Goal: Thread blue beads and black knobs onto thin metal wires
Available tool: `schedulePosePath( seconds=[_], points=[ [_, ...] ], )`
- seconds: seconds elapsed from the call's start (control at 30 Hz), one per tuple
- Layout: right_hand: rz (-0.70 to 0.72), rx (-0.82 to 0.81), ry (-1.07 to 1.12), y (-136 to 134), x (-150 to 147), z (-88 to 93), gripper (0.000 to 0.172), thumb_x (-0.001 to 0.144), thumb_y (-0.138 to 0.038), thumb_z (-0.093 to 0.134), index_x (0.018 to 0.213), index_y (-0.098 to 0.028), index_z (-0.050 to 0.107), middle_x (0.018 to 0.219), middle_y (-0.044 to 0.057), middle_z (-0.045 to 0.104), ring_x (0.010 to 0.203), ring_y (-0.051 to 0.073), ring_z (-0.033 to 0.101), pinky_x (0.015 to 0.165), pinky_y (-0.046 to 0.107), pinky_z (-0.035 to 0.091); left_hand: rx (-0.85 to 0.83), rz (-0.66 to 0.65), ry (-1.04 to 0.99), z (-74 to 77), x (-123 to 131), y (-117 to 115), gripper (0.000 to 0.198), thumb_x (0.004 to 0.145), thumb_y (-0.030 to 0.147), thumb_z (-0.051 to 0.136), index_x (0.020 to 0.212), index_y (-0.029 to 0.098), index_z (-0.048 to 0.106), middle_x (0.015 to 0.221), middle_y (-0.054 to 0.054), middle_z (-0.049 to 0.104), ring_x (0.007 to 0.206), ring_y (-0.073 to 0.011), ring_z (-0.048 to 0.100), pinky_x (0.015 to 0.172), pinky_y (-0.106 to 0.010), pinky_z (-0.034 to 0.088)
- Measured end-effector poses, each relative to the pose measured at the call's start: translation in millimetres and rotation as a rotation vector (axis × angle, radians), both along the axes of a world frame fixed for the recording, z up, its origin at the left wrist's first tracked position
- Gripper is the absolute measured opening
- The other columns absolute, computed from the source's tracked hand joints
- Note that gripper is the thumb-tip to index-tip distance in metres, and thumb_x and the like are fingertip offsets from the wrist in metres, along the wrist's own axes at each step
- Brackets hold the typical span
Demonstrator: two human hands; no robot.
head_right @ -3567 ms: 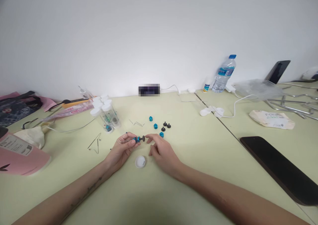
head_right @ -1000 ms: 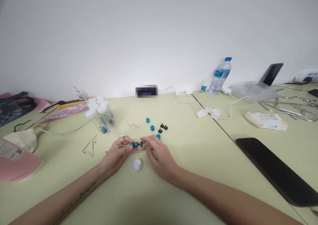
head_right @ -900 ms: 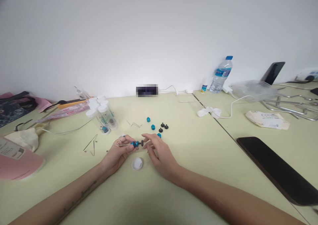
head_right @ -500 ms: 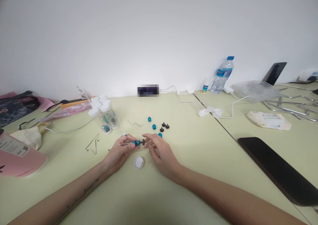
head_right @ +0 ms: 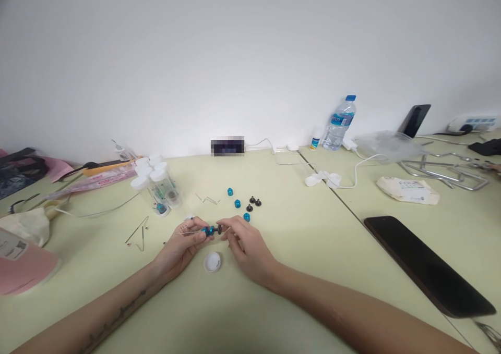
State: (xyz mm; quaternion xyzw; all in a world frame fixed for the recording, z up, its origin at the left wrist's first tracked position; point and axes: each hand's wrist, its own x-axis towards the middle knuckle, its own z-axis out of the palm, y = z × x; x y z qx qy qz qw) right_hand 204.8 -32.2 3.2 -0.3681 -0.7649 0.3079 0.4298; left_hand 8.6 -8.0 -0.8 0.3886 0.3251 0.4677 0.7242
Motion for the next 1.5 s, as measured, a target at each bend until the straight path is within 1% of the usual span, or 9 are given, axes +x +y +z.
schedulePosePath(
  seconds=[0.2,0.4,0.63,0.83,0.9,1.03,1.2,1.37,1.5],
  points=[
    [0.001,-0.051,0.027,-1.1,-0.2,-1.3,0.038,0.094,-0.010,0.035,0.127,-0.026,0.044,0.104,0.006,0.056,0.085,0.014,0.061,0.073,0.030,0.053,-0.005,-0.003,0.013,1.1,-0.7,-0.5,0.015,0.069,0.012,0.076,0.080,0.014,0.066,0.084,-0.001,0.070,0.078,-0.0109,0.066,0.083,-0.022,0.051],
    [0.000,-0.032,-0.008,-0.2,-0.5,-1.2,0.030,0.095,-0.013,0.035,0.116,-0.023,0.054,0.097,0.006,0.057,0.087,0.016,0.060,0.070,0.029,0.053,0.021,0.005,0.068,3.0,0.5,-4.0,0.019,0.066,0.014,0.078,0.080,0.013,0.066,0.084,-0.004,0.071,0.079,-0.0137,0.067,0.082,-0.025,0.051],
    [-0.048,-0.112,0.067,-0.1,-1.3,-4.3,0.036,0.091,-0.008,0.036,0.121,-0.022,0.048,0.100,0.006,0.058,0.083,0.014,0.062,0.070,0.029,0.054,0.014,0.044,0.088,6.3,0.5,-6.3,0.023,0.063,0.017,0.081,0.080,0.014,0.065,0.085,-0.004,0.072,0.079,-0.0153,0.068,0.087,-0.029,0.049],
    [-0.032,-0.086,0.046,-1.6,-0.1,-2.1,0.032,0.090,-0.007,0.036,0.112,-0.021,0.054,0.097,0.005,0.058,0.085,0.015,0.060,0.070,0.029,0.052,0.020,0.052,0.094,6.1,1.7,-6.0,0.022,0.064,0.016,0.080,0.080,0.015,0.066,0.085,-0.003,0.071,0.080,-0.0144,0.067,0.087,-0.028,0.049],
    [-0.029,-0.122,0.063,-1.4,0.0,-2.3,0.032,0.090,-0.008,0.037,0.114,-0.021,0.053,0.095,0.005,0.059,0.084,0.015,0.060,0.069,0.029,0.052,0.016,0.053,0.104,5.7,2.0,-5.6,0.020,0.065,0.016,0.080,0.080,0.015,0.066,0.085,-0.003,0.071,0.081,-0.0145,0.067,0.085,-0.027,0.050],
    [-0.025,-0.261,0.157,1.1,-1.1,-2.6,0.036,0.089,-0.008,0.038,0.120,-0.023,0.047,0.097,0.005,0.057,0.080,0.014,0.062,0.067,0.028,0.052,-0.015,0.064,0.118,5.1,2.5,-4.7,0.019,0.065,0.016,0.079,0.080,0.015,0.066,0.084,-0.003,0.070,0.080,-0.0152,0.067,0.082,-0.026,0.051],
    [0.014,-0.395,0.230,8.2,-2.3,-2.8,0.030,0.088,-0.008,0.037,0.110,-0.022,0.052,0.093,0.004,0.057,0.077,0.014,0.063,0.062,0.026,0.052,-0.067,0.124,0.119,3.6,3.6,-3.1,0.022,0.061,0.015,0.081,0.077,0.016,0.067,0.080,-0.003,0.071,0.075,-0.0162,0.068,0.078,-0.027,0.052],
    [0.018,-0.435,0.270,10.2,0.6,-3.2,0.031,0.089,-0.011,0.038,0.114,-0.024,0.051,0.097,0.005,0.056,0.077,0.014,0.063,0.061,0.026,0.052,-0.107,0.153,0.114,3.4,4.2,-1.7,0.023,0.059,0.015,0.082,0.077,0.016,0.067,0.082,-0.002,0.071,0.074,-0.0161,0.068,0.077,-0.026,0.052],
    [0.033,-0.451,0.268,9.6,2.8,-2.8,0.031,0.089,-0.011,0.039,0.113,-0.025,0.054,0.097,0.004,0.056,0.077,0.013,0.062,0.062,0.025,0.052,-0.131,0.145,0.121,4.8,4.0,0.1,0.022,0.059,0.015,0.082,0.075,0.015,0.067,0.078,-0.003,0.071,0.072,-0.0158,0.068,0.074,-0.025,0.052]
  ],
)
